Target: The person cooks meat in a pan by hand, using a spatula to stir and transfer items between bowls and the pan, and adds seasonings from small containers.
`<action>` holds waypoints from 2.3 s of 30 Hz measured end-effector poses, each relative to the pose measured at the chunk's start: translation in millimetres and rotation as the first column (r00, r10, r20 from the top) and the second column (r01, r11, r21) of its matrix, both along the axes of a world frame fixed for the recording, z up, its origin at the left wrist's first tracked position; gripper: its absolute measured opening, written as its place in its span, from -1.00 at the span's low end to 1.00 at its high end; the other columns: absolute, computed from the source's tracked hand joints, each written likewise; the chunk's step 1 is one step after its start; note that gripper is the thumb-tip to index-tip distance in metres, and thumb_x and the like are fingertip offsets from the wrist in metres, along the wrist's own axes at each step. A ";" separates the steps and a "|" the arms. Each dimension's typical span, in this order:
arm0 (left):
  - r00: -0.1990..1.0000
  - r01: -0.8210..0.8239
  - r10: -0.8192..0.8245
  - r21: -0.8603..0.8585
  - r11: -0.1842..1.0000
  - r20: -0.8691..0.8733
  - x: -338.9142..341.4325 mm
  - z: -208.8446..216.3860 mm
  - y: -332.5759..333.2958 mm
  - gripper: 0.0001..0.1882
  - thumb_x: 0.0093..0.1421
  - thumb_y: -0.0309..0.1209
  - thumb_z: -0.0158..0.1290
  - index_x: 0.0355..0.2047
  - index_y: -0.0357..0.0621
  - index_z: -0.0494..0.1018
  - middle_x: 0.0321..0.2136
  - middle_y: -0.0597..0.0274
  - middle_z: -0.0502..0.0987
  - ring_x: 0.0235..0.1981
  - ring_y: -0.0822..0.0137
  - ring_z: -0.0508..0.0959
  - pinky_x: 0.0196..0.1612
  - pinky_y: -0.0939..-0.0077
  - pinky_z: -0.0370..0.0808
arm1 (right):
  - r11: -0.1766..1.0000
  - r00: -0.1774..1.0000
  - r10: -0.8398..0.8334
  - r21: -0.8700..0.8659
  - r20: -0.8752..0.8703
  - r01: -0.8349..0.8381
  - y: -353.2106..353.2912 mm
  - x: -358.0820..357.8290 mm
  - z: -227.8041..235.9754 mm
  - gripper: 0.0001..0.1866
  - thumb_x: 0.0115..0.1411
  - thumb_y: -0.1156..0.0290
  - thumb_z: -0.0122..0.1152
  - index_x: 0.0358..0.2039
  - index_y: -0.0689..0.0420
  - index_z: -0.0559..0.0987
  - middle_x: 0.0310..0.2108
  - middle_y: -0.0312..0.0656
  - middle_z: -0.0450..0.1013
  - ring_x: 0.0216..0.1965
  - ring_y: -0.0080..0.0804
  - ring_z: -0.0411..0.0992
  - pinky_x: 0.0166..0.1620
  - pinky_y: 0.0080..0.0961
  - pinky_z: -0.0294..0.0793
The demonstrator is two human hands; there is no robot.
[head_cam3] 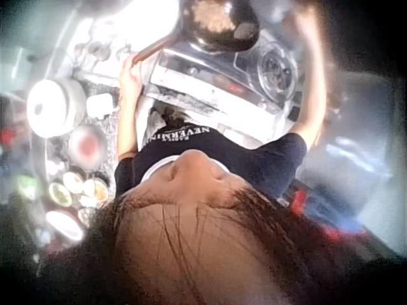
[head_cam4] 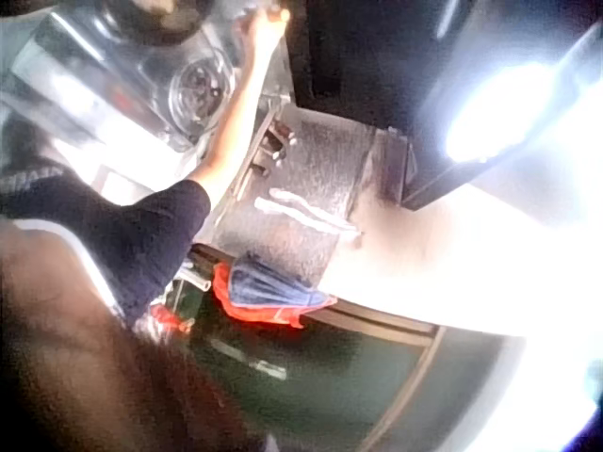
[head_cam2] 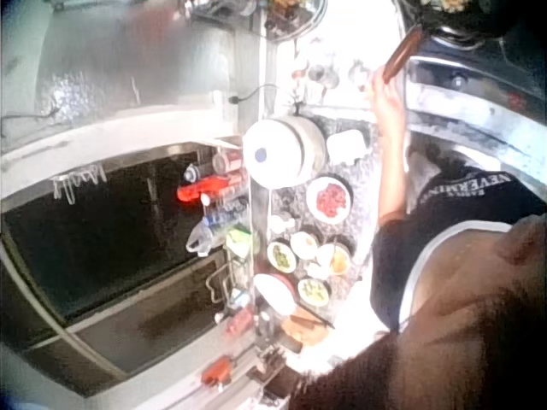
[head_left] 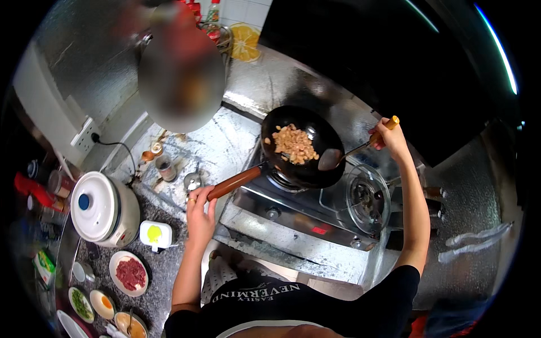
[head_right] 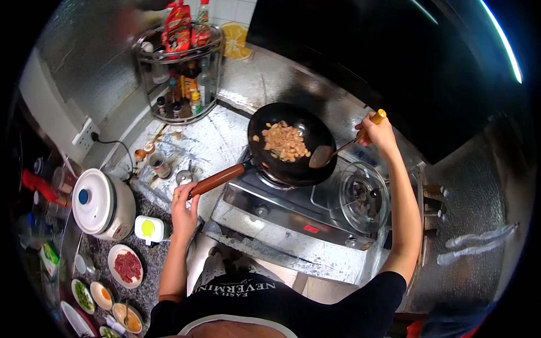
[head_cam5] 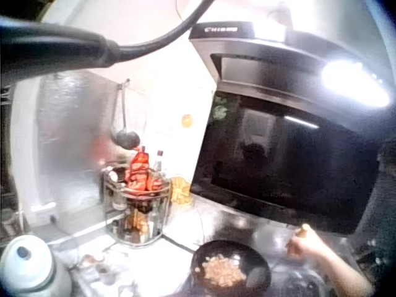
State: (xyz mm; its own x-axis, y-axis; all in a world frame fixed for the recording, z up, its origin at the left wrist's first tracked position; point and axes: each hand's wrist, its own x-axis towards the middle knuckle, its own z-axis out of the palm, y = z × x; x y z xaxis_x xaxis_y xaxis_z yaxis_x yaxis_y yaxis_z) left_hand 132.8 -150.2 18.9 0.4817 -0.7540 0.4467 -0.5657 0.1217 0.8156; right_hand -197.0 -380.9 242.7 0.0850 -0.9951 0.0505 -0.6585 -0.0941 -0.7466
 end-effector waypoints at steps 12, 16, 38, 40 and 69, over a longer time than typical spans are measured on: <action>0.985 -0.175 0.175 -0.025 0.984 0.002 -10.2 -14.8 24.8 -0.55 -0.01 -0.50 0.03 -0.07 -0.06 0.23 -0.13 0.06 0.22 -0.13 0.11 0.30 -0.12 0.36 0.30 | 0.942 0.946 0.306 -0.108 -0.103 -0.317 -16.8 -35.7 -24.1 -0.78 0.13 0.27 -0.04 -0.41 0.18 0.39 -0.66 -0.34 0.34 -0.81 -0.70 0.16 -0.79 -0.78 0.06; 0.975 -0.220 0.219 -0.019 0.975 -0.030 -17.1 -29.2 76.9 -0.76 0.02 -0.50 -0.02 -0.24 -0.15 0.34 -0.33 0.14 0.36 -0.26 0.17 0.38 -0.19 0.44 0.33 | 0.936 0.932 0.347 -0.024 -0.104 -0.351 3.2 -48.1 -4.5 -0.73 0.09 0.25 0.00 -0.47 0.23 0.40 -0.66 -0.29 0.33 -0.71 -0.64 0.22 -0.66 -0.76 0.15; -0.007 -0.919 0.281 0.117 0.376 -0.960 175.8 -152.1 545.8 -0.88 0.10 -0.48 -0.08 -0.34 -0.23 0.33 -0.53 0.22 0.41 -0.59 0.45 0.43 -0.54 0.75 0.42 | 0.973 0.951 0.200 0.068 0.234 -0.222 66.1 -35.8 -91.6 -0.64 0.07 0.06 -0.02 -0.52 0.14 0.39 -0.65 -0.32 0.28 -0.64 -0.56 0.22 -0.59 -0.71 0.16; -0.141 -0.920 0.256 0.223 0.324 -0.956 201.9 -165.5 563.5 -0.87 0.09 -0.49 -0.08 -0.33 -0.25 0.31 -0.48 0.18 0.38 -0.52 0.35 0.45 -0.53 0.71 0.45 | 0.979 0.953 0.152 0.091 0.262 -0.181 68.6 -41.8 -96.7 -0.63 0.07 0.04 -0.02 -0.52 0.12 0.38 -0.65 -0.32 0.28 -0.64 -0.56 0.22 -0.59 -0.70 0.17; -0.256 -0.909 0.222 0.312 0.276 -0.941 309.3 -234.4 606.4 -0.83 0.01 -0.55 -0.11 -0.34 -0.28 0.28 -0.53 0.14 0.38 -0.56 0.33 0.43 -0.57 0.55 0.47 | 0.907 0.660 0.183 0.133 0.728 -0.399 115.6 -79.7 -172.9 -0.78 0.02 0.26 0.10 -0.52 0.16 0.45 -0.62 -0.24 0.37 -0.62 -0.49 0.29 -0.58 -0.67 0.26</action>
State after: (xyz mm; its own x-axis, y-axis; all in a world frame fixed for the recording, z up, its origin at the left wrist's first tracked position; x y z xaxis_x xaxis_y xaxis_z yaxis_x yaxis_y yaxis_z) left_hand 442.1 456.1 -215.5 0.7091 0.3165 -0.6300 0.3025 0.6706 0.6773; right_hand -276.7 -265.3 69.8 0.4206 -0.9065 -0.0363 0.0780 0.0760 -0.9940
